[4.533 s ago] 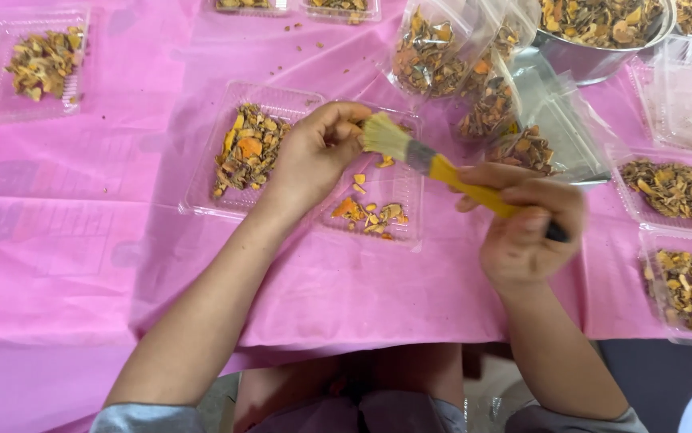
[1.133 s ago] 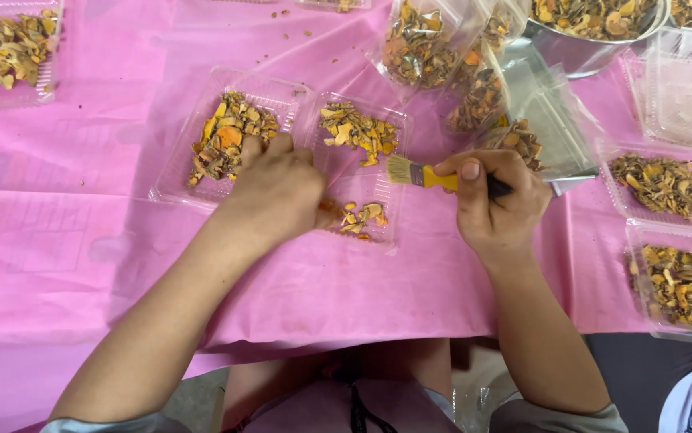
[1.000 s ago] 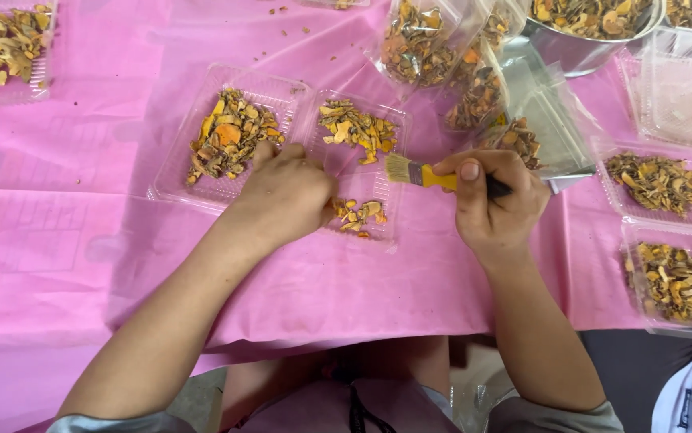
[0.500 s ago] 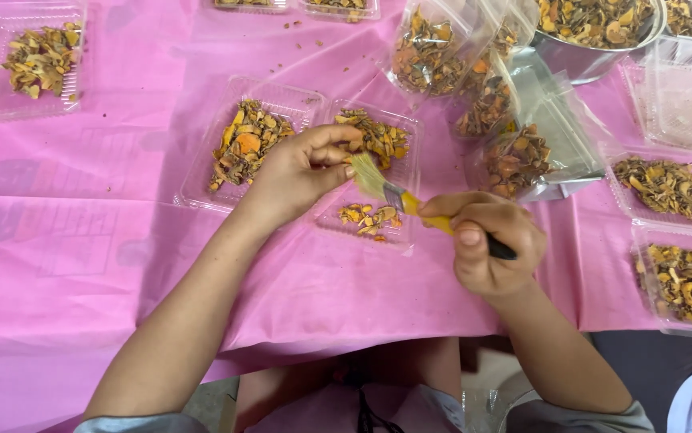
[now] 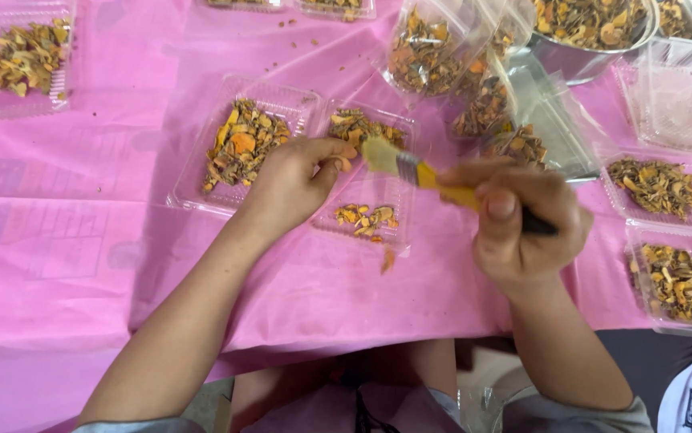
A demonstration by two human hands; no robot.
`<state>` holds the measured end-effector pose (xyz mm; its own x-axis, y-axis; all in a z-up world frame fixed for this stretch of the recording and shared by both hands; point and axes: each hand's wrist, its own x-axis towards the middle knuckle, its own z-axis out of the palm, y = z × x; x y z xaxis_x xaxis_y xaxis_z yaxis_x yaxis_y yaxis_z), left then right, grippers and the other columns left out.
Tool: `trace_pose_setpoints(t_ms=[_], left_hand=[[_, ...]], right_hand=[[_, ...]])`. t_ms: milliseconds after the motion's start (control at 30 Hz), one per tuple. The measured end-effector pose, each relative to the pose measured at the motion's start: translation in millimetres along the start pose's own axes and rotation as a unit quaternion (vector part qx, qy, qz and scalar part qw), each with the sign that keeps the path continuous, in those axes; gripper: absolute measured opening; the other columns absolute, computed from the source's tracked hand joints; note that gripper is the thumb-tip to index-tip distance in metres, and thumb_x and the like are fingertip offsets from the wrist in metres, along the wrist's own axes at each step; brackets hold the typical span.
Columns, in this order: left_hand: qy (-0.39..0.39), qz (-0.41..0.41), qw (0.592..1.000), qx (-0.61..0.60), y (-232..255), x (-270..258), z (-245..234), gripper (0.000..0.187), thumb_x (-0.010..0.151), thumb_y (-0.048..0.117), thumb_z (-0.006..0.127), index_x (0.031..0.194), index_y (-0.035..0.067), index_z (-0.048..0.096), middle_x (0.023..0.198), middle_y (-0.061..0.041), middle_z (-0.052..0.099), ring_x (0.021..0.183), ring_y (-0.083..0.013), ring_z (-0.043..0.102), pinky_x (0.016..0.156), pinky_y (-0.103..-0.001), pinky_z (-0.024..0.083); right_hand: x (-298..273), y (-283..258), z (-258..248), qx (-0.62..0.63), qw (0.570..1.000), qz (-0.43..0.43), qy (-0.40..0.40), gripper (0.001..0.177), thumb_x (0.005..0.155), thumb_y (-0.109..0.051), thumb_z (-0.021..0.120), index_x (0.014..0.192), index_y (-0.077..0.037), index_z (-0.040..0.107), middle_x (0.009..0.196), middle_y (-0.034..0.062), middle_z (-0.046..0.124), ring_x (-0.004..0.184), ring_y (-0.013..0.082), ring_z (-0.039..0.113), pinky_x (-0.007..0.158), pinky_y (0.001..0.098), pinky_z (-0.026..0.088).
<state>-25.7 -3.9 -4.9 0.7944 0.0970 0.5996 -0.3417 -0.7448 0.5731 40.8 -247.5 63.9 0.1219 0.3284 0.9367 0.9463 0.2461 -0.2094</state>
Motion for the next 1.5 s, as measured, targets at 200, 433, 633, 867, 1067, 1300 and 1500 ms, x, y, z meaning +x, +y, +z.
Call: trace_pose_setpoints(t_ms=[200,433,633,867,1067,1300,1500], left_hand=[[-0.08,-0.054,0.973,0.209,-10.2,-8.0,3.4,0.03,0.088,0.015,0.055,0.108,0.017,0.077,0.096,-0.007,0.073,0.098,-0.0365,0.061,0.081,-0.05,0.038],[-0.119,0.17,0.978,-0.015,70.2,-26.8,13.4,0.025,0.087,0.025,0.075,0.108,0.012,0.072,0.094,-0.014,0.068,0.096,-0.0381,0.062,0.08,-0.05,0.049],[-0.084,0.185,0.967,0.153,34.1,-30.2,30.0,0.018,0.089,0.034,0.07,0.092,0.017,0.075,0.092,-0.006,0.069,0.095,-0.0283,0.061,0.079,-0.043,0.045],[-0.102,0.068,0.968,0.219,25.0,-21.8,11.5,0.022,0.085,0.037,0.072,0.098,0.019,0.076,0.091,-0.003,0.064,0.096,-0.0256,0.054,0.077,-0.043,0.041],[-0.127,0.069,0.961,0.236,12.8,-33.5,28.8,0.033,0.079,0.044,0.076,0.098,0.018,0.075,0.092,-0.003,0.061,0.098,-0.0265,0.052,0.079,-0.046,0.04],[-0.114,0.257,0.96,-0.007,156.0,-56.4,-17.5,0.021,0.098,0.014,0.064,0.077,0.011,0.064,0.084,-0.008,0.061,0.081,-0.0313,0.054,0.079,-0.051,0.044],[-0.46,-0.18,0.778,-0.389,43.5,-213.9,172.4,0.032,0.104,0.018,0.047,0.131,0.006,0.061,0.131,-0.01,0.064,0.117,-0.0209,0.06,0.104,-0.033,0.047]], right_hand=[[15.0,23.6,16.8,-0.058,0.995,0.075,-0.041,0.031,0.118,-0.024,0.041,0.104,0.003,0.048,0.092,0.0199,0.075,0.064,0.0246,0.076,0.045,0.0247,0.047],[-15.5,54.3,16.5,-0.024,0.998,0.058,-0.005,0.029,0.111,-0.009,0.053,0.091,0.007,0.065,0.077,0.0198,0.074,0.056,0.0272,0.069,0.051,0.0349,0.057],[-15.6,53.5,14.7,-0.018,0.998,0.056,0.005,0.028,0.112,-0.009,0.049,0.092,0.007,0.06,0.079,0.0201,0.074,0.054,0.0253,0.067,0.052,0.0353,0.057],[-13.5,52.1,16.2,-0.022,1.0,0.005,0.001,0.024,0.109,-0.005,0.053,0.091,0.006,0.064,0.077,0.0157,0.075,0.053,0.0225,0.066,0.051,0.0327,0.055],[-13.8,51.6,17.8,-0.03,0.999,-0.008,-0.006,0.023,0.108,-0.002,0.053,0.09,0.005,0.066,0.076,0.0128,0.074,0.053,0.0218,0.067,0.053,0.0325,0.056],[-12.6,32.9,14.4,-0.14,0.988,0.057,-0.02,0.029,0.113,-0.02,0.048,0.095,-0.001,0.061,0.088,0.0076,0.076,0.074,0.0223,0.074,0.067,0.0314,0.057],[-12.5,29.9,15.0,-0.12,0.991,0.05,-0.025,0.024,0.112,-0.018,0.049,0.097,-0.001,0.058,0.089,0.0085,0.076,0.07,0.0211,0.073,0.065,0.0309,0.056]])
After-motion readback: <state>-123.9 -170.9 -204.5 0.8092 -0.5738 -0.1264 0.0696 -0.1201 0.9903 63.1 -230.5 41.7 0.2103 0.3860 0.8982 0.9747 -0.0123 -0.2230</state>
